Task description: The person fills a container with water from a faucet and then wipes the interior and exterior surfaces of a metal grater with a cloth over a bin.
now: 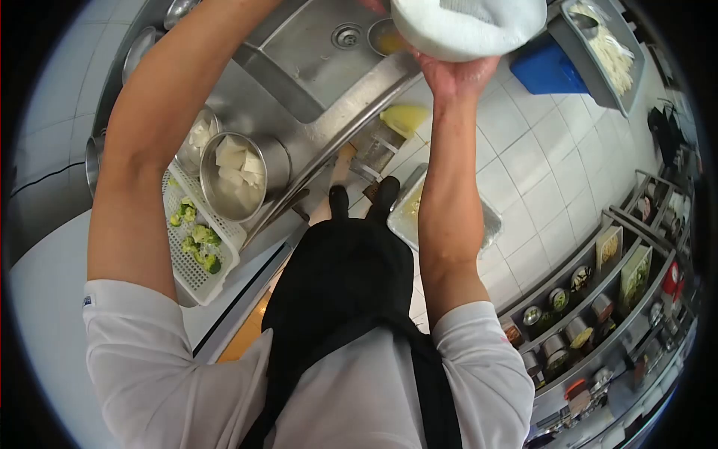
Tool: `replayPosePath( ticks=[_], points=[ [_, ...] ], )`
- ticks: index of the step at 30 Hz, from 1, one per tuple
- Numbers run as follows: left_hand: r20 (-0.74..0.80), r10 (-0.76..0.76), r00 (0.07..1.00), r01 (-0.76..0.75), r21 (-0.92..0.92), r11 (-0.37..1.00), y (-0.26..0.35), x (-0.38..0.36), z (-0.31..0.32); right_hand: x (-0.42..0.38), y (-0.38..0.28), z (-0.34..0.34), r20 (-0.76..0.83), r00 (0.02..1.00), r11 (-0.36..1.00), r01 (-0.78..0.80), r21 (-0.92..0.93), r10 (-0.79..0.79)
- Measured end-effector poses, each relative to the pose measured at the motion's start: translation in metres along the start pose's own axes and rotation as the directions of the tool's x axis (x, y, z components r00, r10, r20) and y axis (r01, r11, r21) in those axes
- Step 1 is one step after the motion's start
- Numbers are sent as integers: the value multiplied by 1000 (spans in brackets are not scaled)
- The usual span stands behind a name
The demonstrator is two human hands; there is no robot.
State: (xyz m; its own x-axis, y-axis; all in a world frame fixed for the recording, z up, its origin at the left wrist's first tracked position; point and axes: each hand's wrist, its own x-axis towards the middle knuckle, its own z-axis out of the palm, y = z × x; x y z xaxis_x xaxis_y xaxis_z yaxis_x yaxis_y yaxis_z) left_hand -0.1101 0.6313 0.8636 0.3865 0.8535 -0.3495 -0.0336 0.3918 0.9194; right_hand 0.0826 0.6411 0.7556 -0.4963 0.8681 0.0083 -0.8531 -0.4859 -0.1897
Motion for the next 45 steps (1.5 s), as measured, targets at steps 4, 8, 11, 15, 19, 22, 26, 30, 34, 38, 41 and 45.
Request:
replayPosePath(
  ticks=[4,8,11,15,19,22,26,30,34,38,41,45],
  points=[
    [161,-82,984,81,9,997,-10,5,36,-57,-23,-6,-7,1000,977,-18,-211,17],
    [82,-163,983,153,114,982,-12,-8,101,-105,-37,-41,-30,1000,1000,3,-25,-4],
    [-139,-191,972,235,482,844,-16,-21,137,-155,-30,-43,-76,997,999,34,0,-34],
    [-66,-63,996,72,993,94,-45,-28,173,-222,-11,-48,-135,988,998,69,-4,-69],
    [114,-313,943,-206,937,-281,-81,-41,193,-284,10,-55,-194,975,994,104,-18,-106],
    [-203,-312,928,260,954,152,-101,-74,233,-329,31,-69,-240,966,994,103,27,-93],
    [-198,-313,929,232,970,76,-136,-96,256,-374,62,-87,-317,946,993,89,72,-62],
    [-122,-304,945,160,982,104,-202,-109,250,-414,93,-115,-404,915,988,86,131,-26],
    [31,-212,977,1,989,150,-266,-132,238,-442,119,-144,-404,915,986,73,149,-7],
    [-24,-304,952,77,983,165,-338,-140,224,-479,142,-197,-512,855,993,-22,119,80],
    [-44,-340,939,122,970,212,-403,-150,214,-501,152,-247,-565,804,982,-127,137,183],
    [-161,-390,906,268,934,235,-468,-147,227,-523,157,-310,-691,647,939,-312,146,322]
  ],
)
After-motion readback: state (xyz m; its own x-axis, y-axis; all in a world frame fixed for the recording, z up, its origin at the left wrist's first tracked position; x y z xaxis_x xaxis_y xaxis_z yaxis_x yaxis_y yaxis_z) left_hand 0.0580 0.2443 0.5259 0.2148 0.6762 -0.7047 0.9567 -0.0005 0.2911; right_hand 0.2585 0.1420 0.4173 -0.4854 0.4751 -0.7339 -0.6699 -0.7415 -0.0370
